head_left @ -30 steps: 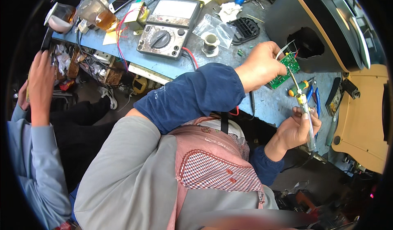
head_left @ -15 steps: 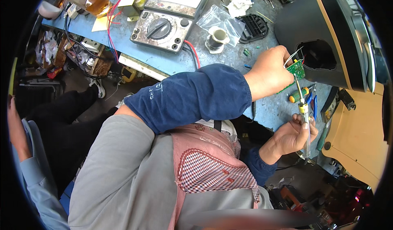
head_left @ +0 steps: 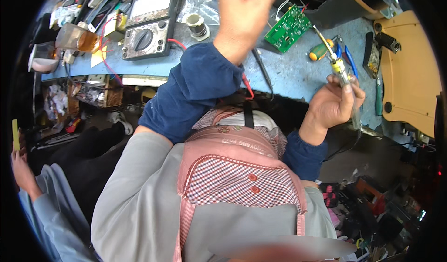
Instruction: The person solders wires to a green circuit board using a soldering iron and solder, then trims excess wire with pliers. They repeat the process for multiple connections and briefly test the board with a multimeter.
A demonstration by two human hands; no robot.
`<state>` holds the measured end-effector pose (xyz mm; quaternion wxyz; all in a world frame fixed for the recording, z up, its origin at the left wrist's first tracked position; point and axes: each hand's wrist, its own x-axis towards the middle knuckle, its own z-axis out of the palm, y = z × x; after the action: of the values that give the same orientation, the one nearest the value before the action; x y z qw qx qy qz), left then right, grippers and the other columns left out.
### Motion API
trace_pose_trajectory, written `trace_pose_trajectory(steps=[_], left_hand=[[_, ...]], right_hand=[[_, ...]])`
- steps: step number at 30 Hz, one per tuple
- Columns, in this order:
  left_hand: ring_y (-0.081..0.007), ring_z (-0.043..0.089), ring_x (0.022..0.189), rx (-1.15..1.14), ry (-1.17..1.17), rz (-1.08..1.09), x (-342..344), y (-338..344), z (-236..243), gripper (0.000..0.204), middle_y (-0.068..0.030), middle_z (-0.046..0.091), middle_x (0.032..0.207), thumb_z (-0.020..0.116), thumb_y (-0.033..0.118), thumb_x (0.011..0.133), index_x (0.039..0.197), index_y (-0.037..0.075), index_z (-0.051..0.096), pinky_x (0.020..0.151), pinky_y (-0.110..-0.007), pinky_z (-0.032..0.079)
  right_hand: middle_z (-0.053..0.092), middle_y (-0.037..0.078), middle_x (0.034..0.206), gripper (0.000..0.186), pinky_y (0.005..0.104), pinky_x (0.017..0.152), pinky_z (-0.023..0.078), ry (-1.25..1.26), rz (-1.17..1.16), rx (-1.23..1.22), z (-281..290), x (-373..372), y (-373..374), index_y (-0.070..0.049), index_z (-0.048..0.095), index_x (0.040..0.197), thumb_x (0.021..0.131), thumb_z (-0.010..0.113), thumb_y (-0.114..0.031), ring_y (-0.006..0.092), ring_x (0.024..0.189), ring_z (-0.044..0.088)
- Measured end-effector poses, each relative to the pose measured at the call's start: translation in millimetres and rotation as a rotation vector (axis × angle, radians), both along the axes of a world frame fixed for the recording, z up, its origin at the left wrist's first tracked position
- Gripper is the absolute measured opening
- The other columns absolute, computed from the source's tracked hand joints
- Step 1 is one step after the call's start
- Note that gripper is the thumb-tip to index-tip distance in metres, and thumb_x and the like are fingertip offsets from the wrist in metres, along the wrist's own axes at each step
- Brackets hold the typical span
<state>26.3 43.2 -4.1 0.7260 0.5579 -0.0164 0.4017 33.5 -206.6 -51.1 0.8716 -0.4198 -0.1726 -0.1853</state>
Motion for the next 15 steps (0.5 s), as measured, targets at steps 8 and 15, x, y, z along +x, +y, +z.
trace_pose_trajectory(steps=[8, 15], left_hand=[[-0.0110, 0.067, 0.077, 0.202, 0.217, 0.068, -82.2, 40.6, 38.7, 0.026, -0.0034, 0.075, 0.096, 0.076, 0.008, 0.099, 0.123, -0.001, 0.072, 0.072, -0.027, 0.055], [-0.0106, 0.060, 0.071, 0.735, 0.575, 0.278, -117.4, 11.1, -5.9, 0.021, -0.0063, 0.071, 0.094, 0.076, 0.007, 0.094, 0.114, 0.000, 0.078, 0.065, -0.028, 0.050]], right_hand=[[0.059, 0.020, 0.120, 0.019, 0.0419, 0.069, 0.068, 0.009, -0.024, -0.016, -2.5, -1.0, -2.8, -0.001, 0.057, 0.106, 0.091, 0.069, 0.001, 0.0306, 0.078, 0.075], [0.059, 0.019, 0.118, 0.021, 0.0420, 0.069, 0.068, -0.005, 0.013, -0.041, -2.5, -1.2, -4.5, -0.002, 0.057, 0.106, 0.090, 0.071, 0.000, 0.0289, 0.080, 0.073]])
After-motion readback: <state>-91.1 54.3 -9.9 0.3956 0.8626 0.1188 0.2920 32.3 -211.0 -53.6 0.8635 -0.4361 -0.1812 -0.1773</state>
